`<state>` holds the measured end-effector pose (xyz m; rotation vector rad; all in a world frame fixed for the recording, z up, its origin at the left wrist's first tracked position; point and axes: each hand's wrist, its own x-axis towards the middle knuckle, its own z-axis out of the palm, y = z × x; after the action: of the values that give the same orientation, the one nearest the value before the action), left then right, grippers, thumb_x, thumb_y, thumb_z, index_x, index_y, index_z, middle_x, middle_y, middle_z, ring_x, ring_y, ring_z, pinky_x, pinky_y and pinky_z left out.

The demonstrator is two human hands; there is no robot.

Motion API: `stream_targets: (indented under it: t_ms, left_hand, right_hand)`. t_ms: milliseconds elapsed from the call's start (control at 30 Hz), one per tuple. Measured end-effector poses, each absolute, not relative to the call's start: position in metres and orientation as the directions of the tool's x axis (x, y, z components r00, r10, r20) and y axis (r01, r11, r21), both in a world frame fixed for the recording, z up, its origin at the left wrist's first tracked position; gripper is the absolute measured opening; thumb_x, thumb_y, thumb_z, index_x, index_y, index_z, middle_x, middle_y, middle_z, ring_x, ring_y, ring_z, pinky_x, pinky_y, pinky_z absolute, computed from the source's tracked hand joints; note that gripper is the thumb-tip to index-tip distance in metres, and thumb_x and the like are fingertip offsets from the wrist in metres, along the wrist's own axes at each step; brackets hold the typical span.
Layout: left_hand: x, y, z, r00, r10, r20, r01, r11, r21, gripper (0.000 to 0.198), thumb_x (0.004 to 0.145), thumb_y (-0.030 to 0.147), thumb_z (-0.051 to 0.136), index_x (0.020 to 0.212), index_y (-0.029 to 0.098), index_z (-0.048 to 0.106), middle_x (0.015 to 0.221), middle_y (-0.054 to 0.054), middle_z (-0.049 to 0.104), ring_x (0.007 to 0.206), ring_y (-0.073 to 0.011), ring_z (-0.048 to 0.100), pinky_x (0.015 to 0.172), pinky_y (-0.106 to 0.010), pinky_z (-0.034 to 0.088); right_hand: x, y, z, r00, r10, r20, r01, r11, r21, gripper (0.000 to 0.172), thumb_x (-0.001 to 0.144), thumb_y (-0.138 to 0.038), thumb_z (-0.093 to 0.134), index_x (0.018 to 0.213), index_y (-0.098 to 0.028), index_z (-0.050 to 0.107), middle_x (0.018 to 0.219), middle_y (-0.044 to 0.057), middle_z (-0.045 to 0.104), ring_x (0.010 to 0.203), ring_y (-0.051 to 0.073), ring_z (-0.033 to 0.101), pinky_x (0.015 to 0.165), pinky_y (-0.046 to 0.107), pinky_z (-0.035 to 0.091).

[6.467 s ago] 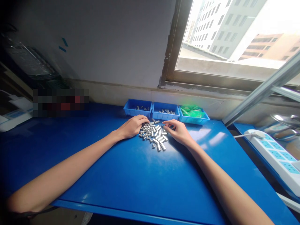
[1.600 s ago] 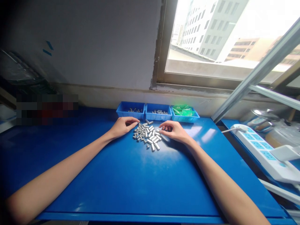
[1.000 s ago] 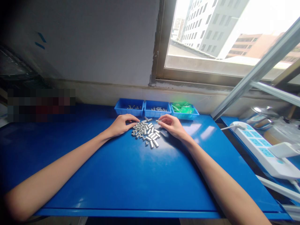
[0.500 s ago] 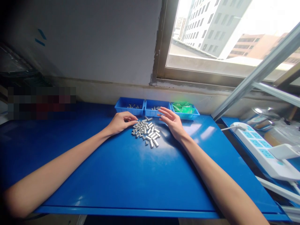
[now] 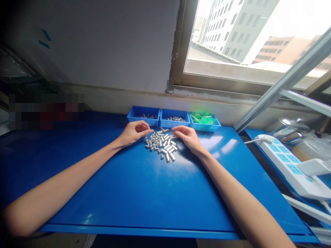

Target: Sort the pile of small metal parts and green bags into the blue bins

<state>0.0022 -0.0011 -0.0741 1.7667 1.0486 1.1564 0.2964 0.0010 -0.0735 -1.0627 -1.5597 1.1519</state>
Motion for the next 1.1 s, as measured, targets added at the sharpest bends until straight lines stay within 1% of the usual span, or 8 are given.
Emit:
stream_targets:
  t_ms: [133,233,400,500,633,733,933,1100]
  left_hand:
    - [0.001,0.003,-0.076,0.16,0.923,0.35,0.14,-0.373,0.917,0.04,0.075,0.046,0.092,0.094,0.016,0.076,0.087,-0.007,0.079,0.077,-0.0216,0.077,0.075,-0.033,0.064]
    - [-0.001,0.006,-0.078,0.092,0.923,0.374,0.045,-0.379,0.924,0.052,0.077,0.042,0.091,0.118,0.015,0.076,0.114,-0.012,0.08,0.095,-0.0255,0.079,0.095,-0.041,0.065]
    - [-0.004,0.007,-0.076,0.13,0.92,0.37,-0.042,-0.368,0.929,0.077,0.085,0.033,0.085,0.155,0.021,0.055,0.156,-0.017,0.059,0.111,-0.0282,0.078,0.11,-0.048,0.059]
    - [-0.004,0.005,-0.076,0.157,0.906,0.393,-0.005,-0.397,0.918,0.069,0.087,0.029,0.081,0.152,0.019,0.058,0.148,-0.017,0.065,0.107,-0.0272,0.079,0.106,-0.047,0.061]
    - [-0.001,0.004,-0.077,0.189,0.877,0.442,0.149,-0.471,0.87,0.04,0.091,0.026,0.073,0.129,0.013,0.074,0.118,-0.014,0.08,0.101,-0.0269,0.079,0.099,-0.044,0.064]
    - [0.001,0.002,-0.077,0.263,0.843,0.468,0.301,-0.533,0.791,0.032,0.096,0.022,0.062,0.123,0.015,0.079,0.12,-0.012,0.08,0.113,-0.0277,0.076,0.105,-0.043,0.061]
    - [0.001,0.002,-0.077,0.403,0.802,0.441,0.508,-0.597,0.621,0.047,0.096,0.011,0.046,0.13,0.019,0.077,0.135,-0.006,0.075,0.129,-0.0249,0.069,0.117,-0.04,0.051]
    - [0.002,0.001,-0.077,0.43,0.808,0.402,0.57,-0.588,0.574,0.048,0.096,0.011,0.043,0.128,0.019,0.078,0.135,-0.006,0.076,0.127,-0.0241,0.069,0.116,-0.039,0.051]
  right_hand:
    - [0.296,0.0,-0.073,-0.23,0.962,0.144,0.152,0.182,-0.972,0.028,0.08,-0.043,0.082,0.099,-0.022,0.082,0.095,0.005,0.082,0.084,0.022,0.076,0.087,0.037,0.06]
    - [0.296,0.001,-0.074,-0.234,0.961,0.144,0.174,0.188,-0.967,0.028,0.08,-0.043,0.082,0.098,-0.021,0.081,0.097,0.006,0.082,0.086,0.023,0.077,0.088,0.039,0.061]
    - [0.297,0.002,-0.077,-0.259,0.943,0.209,0.247,0.274,-0.93,0.025,0.086,-0.039,0.077,0.103,-0.021,0.08,0.103,0.008,0.083,0.095,0.025,0.078,0.093,0.042,0.061]
    - [0.297,0.0,-0.08,-0.294,0.891,0.346,0.324,0.434,-0.841,0.025,0.092,-0.034,0.071,0.112,-0.023,0.079,0.117,0.01,0.08,0.109,0.027,0.075,0.098,0.045,0.06]
    - [0.296,-0.001,-0.085,-0.432,0.769,0.471,0.428,0.635,-0.643,0.037,0.101,-0.021,0.054,0.129,-0.028,0.076,0.14,0.008,0.072,0.133,0.028,0.064,0.115,0.051,0.051]
    - [0.296,0.002,-0.092,-0.513,0.717,0.471,0.487,0.696,-0.528,0.051,0.101,-0.011,0.044,0.138,-0.031,0.072,0.149,0.004,0.068,0.142,0.028,0.055,0.121,0.056,0.045]
    - [0.295,0.004,-0.097,-0.528,0.696,0.487,0.575,0.715,-0.397,0.046,0.098,-0.01,0.049,0.129,-0.027,0.078,0.139,0.007,0.074,0.132,0.032,0.059,0.114,0.057,0.051]
    - [0.292,-0.001,-0.091,-0.424,0.726,0.541,0.617,0.669,-0.415,0.032,0.095,-0.016,0.06,0.119,-0.024,0.08,0.121,0.011,0.078,0.116,0.03,0.068,0.104,0.049,0.056]
